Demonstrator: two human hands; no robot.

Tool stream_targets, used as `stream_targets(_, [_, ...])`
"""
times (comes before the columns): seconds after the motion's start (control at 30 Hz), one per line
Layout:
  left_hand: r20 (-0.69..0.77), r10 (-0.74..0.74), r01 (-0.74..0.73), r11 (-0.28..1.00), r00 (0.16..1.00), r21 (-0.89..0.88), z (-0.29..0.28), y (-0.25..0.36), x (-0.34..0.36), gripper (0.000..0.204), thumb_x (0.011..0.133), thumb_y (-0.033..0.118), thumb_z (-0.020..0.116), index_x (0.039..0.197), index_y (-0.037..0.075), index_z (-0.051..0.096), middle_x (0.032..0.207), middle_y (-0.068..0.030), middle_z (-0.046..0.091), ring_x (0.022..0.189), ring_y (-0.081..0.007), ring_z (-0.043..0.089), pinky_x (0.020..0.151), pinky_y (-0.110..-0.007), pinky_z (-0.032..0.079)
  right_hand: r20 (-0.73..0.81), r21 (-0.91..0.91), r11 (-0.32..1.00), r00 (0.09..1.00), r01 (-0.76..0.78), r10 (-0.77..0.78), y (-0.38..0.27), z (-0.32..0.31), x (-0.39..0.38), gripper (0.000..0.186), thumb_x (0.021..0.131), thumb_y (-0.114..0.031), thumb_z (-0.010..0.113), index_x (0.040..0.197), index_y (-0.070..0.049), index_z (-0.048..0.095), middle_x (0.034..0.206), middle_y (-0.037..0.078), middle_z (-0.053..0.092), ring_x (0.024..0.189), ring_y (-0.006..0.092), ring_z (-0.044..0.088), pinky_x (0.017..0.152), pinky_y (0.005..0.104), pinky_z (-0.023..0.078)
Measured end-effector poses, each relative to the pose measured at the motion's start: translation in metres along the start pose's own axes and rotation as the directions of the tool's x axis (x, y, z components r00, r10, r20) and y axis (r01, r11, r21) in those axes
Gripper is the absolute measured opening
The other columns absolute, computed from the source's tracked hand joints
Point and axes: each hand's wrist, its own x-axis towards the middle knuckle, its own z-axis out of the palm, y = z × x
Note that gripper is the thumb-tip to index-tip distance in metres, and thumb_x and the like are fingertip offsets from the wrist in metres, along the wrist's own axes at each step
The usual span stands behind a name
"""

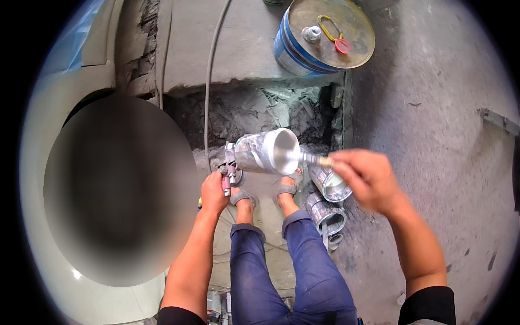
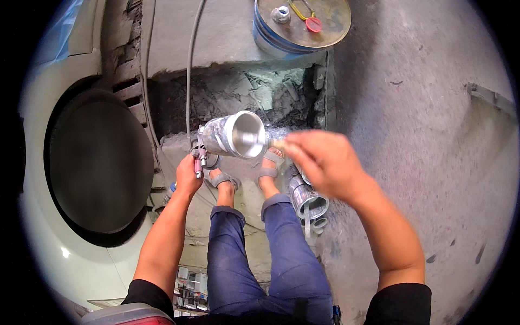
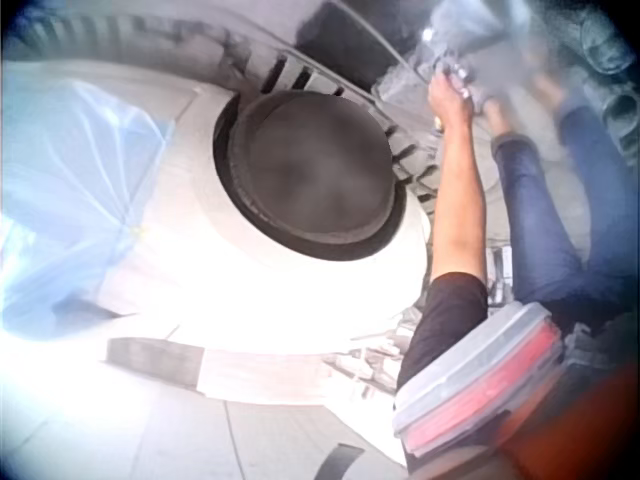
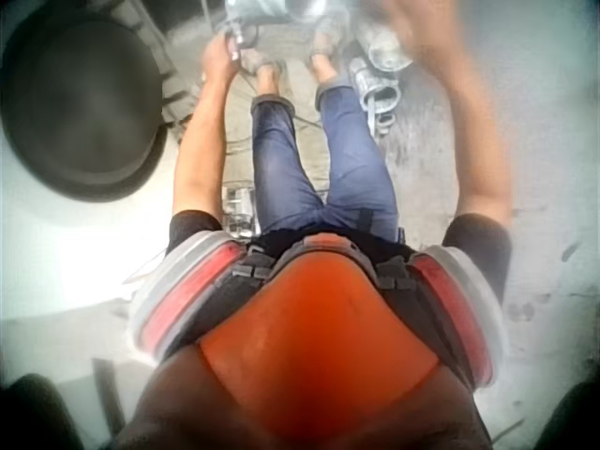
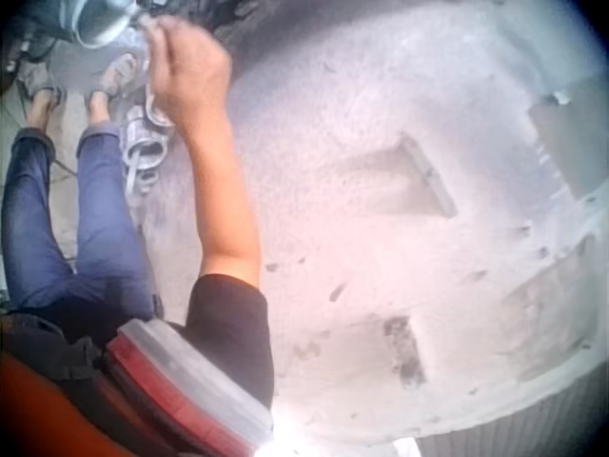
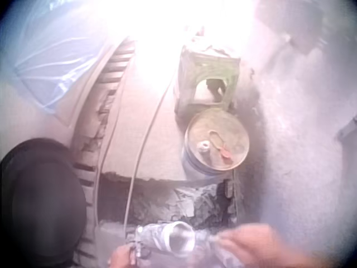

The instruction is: The person prepares paint for a spray gun by scooping white paint from a large bucket and several smaller cans using a brush. They transfer the paint into the spray gun's container, stirring it to ensure consistency. The person repeatedly refills the spray gun container from the various paint sources.

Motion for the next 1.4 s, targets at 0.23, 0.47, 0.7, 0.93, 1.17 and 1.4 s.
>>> stream_targets(0.23, [0.014, -0.045, 0.045, 0.999, 0.999, 0.015, 0.001, -0.003, 0.003, 0.030, 0.074, 0.010, 0.067, 0.103, 0.010, 0.058, 0.085, -0.0160, 0.062, 0.083, -0.0420, 0.059, 0.070, -0.049, 0.047, 0.180, -0.005, 0.985, 0.969, -0.174, 0.172, 0.008, 0.005, -0.009, 0.015, 0.091, -0.016, 0.062, 0.096, -0.003, 0.068, 0.073, 0.011, 0.066, 0.062, 0.0226, 0.064, 0.058, 0.0329, 0.050])
stream_targets(0.47, [0.153, -0.276, 0.287, 0.956, 0.949, -0.060, -0.006, 0.025, 0.006, 0.019, 0.086, 0.015, 0.062, 0.100, 0.001, 0.058, 0.084, -0.0238, 0.063, 0.082, -0.0439, 0.060, 0.071, -0.044, 0.048, -0.209, 0.543, 0.738, 0.787, -0.401, 0.581, 0.020, 0.024, -0.016, 0.023, 0.096, -0.016, 0.059, 0.110, 0.002, 0.063, 0.081, 0.005, 0.068, 0.069, 0.0066, 0.060, 0.061, 0.0229, 0.051])
stream_targets(0.7, [0.322, -0.480, 0.536, 0.836, 0.816, -0.114, 0.011, 0.027, 0.005, 0.024, 0.084, 0.022, 0.063, 0.092, 0.000, 0.060, 0.088, -0.0212, 0.066, 0.085, -0.0401, 0.063, 0.074, -0.044, 0.048, -0.494, 0.518, 0.845, 0.759, -0.135, 0.424, 0.024, 0.058, 0.009, 0.020, 0.088, -0.010, 0.070, 0.104, 0.000, 0.065, 0.088, 0.007, 0.069, 0.077, 0.0095, 0.065, 0.064, 0.0249, 0.053])
stream_targets(0.93, [0.372, -0.487, 0.583, 0.784, 0.790, -0.213, 0.023, 0.029, 0.001, 0.013, 0.083, 0.013, 0.063, 0.086, 0.002, 0.058, 0.073, -0.0063, 0.061, 0.060, -0.0154, 0.055, 0.055, -0.032, 0.044, -0.416, 0.174, 0.975, 0.908, 0.137, -0.054, 0.019, 0.091, 0.017, 0.017, 0.085, -0.011, 0.071, 0.100, -0.005, 0.066, 0.088, 0.013, 0.069, 0.074, 0.0219, 0.067, 0.065, 0.0317, 0.053])
stream_targets(1.17, [0.607, -0.474, 0.748, 0.568, 0.639, -0.344, -0.009, 0.063, 0.007, 0.008, 0.086, 0.012, 0.063, 0.086, 0.006, 0.057, 0.068, -0.0032, 0.055, 0.054, -0.0129, 0.049, 0.046, -0.029, 0.036, -0.398, 0.518, 0.848, 0.846, -0.113, 0.356, 0.032, 0.067, -0.003, 0.013, 0.090, -0.013, 0.066, 0.098, -0.003, 0.066, 0.081, 0.007, 0.067, 0.072, 0.0100, 0.061, 0.063, 0.0246, 0.048])
stream_targets(1.4, [0.758, -0.398, 0.792, 0.559, 0.517, -0.246, -0.034, 0.070, 0.014, 0.016, 0.087, 0.014, 0.065, 0.076, 0.008, 0.054, 0.061, -0.0020, 0.049, 0.050, -0.0124, 0.046, 0.043, -0.029, 0.031, -0.332, 0.760, 0.638, 0.767, -0.127, 0.549, 0.068, 0.044, -0.005, 0.021, 0.092, -0.020, 0.064, 0.103, -0.003, 0.063, 0.084, 0.006, 0.068, 0.072, 0.0072, 0.060, 0.064, 0.0216, 0.050])
